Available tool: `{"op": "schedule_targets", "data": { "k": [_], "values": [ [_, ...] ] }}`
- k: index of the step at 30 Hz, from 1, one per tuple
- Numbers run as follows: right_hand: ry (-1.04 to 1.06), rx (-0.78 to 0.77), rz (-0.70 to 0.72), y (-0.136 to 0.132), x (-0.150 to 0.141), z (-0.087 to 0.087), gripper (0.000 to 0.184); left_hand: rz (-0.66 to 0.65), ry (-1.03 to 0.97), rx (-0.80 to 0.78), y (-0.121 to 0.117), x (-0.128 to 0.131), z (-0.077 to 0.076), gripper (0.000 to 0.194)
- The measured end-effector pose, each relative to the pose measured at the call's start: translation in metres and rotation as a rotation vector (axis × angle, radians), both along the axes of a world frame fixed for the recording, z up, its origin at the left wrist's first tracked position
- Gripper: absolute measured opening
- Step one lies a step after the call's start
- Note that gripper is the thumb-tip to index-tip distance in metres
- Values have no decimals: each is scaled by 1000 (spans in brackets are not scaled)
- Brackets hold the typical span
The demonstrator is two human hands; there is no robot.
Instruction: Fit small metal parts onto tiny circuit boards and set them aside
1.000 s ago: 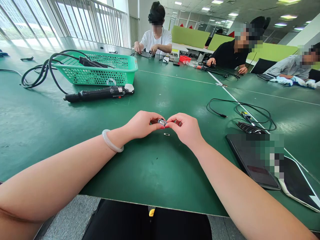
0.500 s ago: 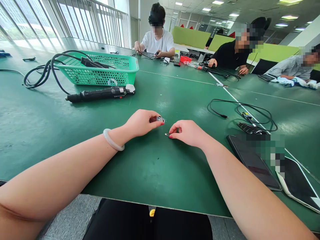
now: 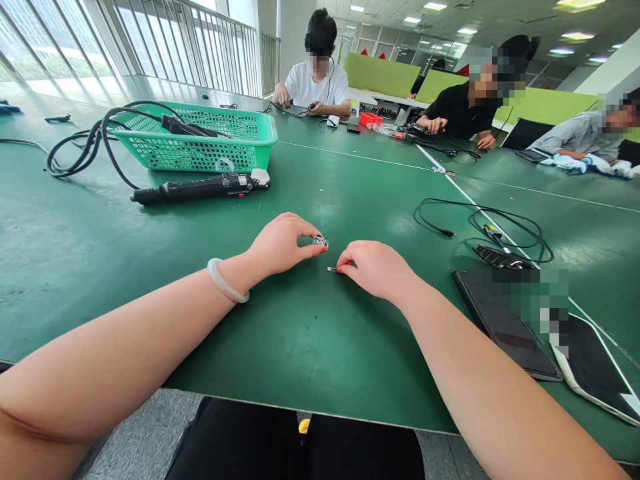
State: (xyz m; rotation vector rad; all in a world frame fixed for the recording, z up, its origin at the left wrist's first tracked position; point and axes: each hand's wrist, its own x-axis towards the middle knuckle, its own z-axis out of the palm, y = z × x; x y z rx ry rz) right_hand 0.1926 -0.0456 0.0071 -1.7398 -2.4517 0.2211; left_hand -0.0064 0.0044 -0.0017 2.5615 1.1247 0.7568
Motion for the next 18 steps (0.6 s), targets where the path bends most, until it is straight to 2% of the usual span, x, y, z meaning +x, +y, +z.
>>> {"op": "schedule_targets", "data": {
  "k": [2, 5, 9, 18],
  "values": [
    [-2, 36, 5, 0, 1, 0, 18, 8, 5, 35, 1, -1, -1, 33],
    [20, 93, -7, 1, 5, 2, 20, 86, 35, 63, 0, -2, -1, 31],
    [60, 82, -15, 1, 6, 3, 15, 152, 76, 72, -5, -1, -1, 29],
    [22, 32, -11, 3, 0, -5, 19, 147, 119, -31, -7, 0, -1, 25]
  ]
}}
